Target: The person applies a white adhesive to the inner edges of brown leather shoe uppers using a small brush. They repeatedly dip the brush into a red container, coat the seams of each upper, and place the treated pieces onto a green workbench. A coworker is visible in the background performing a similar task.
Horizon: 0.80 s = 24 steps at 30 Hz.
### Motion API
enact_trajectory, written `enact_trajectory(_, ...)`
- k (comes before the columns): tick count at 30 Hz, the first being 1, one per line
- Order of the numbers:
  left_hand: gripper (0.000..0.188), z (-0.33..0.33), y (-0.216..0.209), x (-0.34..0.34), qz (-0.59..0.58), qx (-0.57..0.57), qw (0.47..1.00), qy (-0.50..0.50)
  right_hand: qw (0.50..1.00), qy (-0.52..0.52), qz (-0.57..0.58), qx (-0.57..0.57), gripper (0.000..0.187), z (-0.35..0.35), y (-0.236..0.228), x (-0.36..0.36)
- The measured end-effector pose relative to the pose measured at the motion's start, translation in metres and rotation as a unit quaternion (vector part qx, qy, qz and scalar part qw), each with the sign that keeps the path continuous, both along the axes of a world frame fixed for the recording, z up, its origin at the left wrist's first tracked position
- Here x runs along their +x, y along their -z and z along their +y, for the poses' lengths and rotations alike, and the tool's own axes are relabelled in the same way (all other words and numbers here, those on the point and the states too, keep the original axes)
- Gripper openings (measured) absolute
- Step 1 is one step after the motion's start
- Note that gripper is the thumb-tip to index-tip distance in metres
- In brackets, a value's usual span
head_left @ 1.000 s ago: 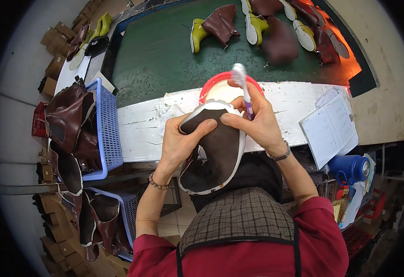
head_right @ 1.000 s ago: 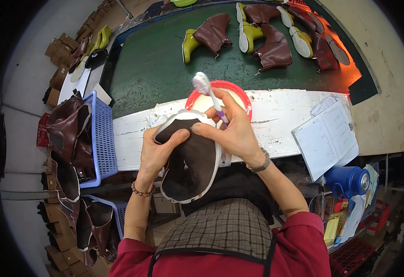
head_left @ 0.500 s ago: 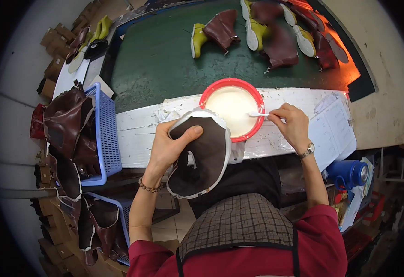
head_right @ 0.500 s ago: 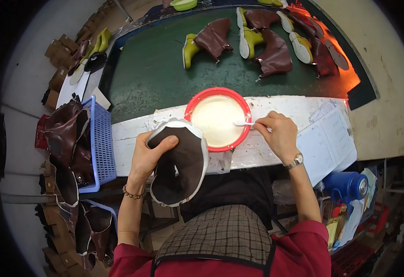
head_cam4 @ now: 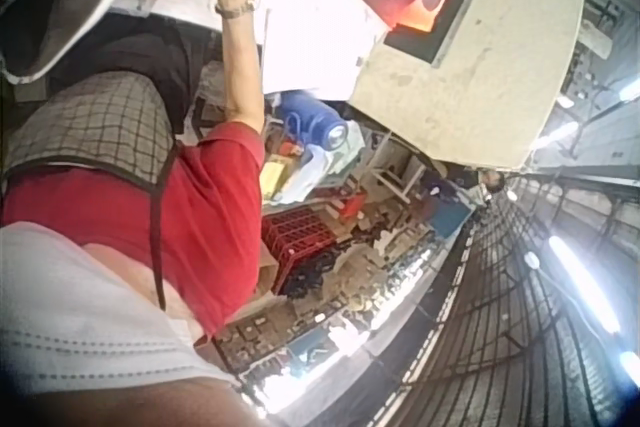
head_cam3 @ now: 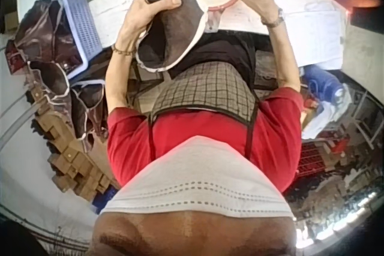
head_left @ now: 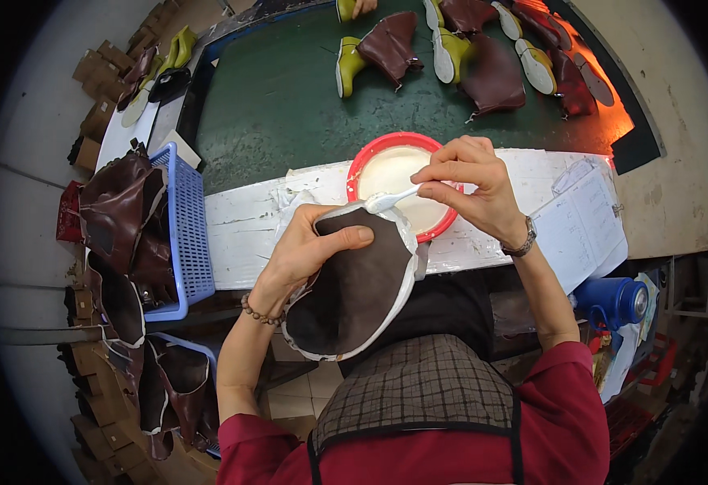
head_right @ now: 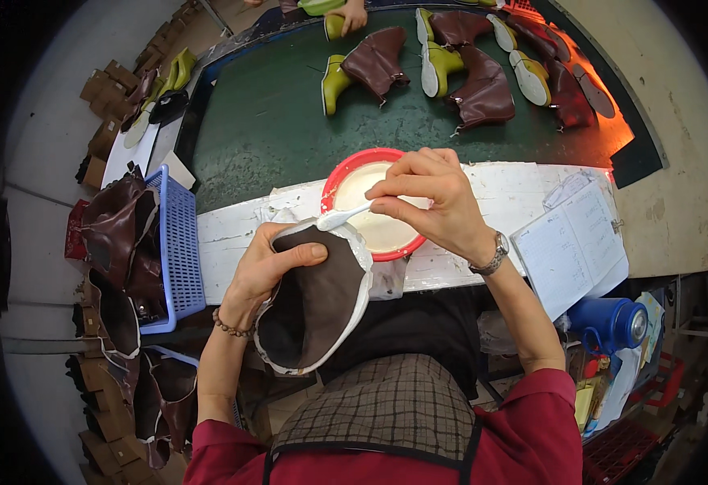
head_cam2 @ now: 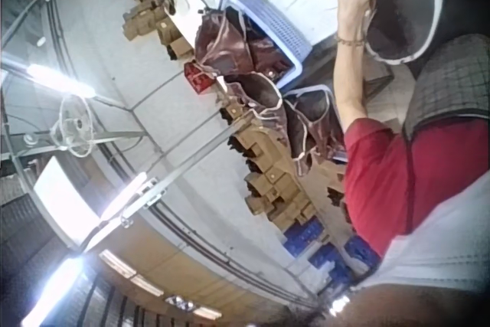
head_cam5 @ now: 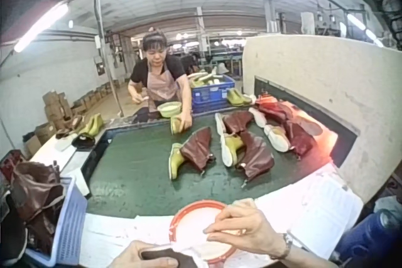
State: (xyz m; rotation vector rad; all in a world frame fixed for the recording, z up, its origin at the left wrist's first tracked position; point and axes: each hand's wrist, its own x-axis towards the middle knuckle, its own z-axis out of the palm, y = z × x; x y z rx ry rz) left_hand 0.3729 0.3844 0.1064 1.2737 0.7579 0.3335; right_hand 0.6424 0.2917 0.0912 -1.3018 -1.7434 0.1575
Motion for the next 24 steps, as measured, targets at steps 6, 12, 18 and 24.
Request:
enact_trajectory(6,0.030,0.010,-0.007,-0.012,-0.044,-0.010,0.999,-0.025,0.999,-0.004,0.027,-0.036,0.013,-0.024,0.005,0.003)
enact_trajectory(12,0.031,0.008,-0.007,-0.008,-0.057,0.050,0.997,0.008,0.998,0.029,0.060,0.016,0.014,0.001,0.003,-0.004)
enact_trajectory(18,0.033,0.014,-0.015,-0.010,-0.128,0.009,0.986,-0.106,0.997,0.035,0.072,0.024,0.016,-0.014,0.005,-0.014)
enact_trajectory(24,0.032,0.015,-0.012,-0.013,-0.063,0.095,0.993,-0.017,1.000,0.002,0.024,-0.001,0.010,-0.008,0.003,-0.005)
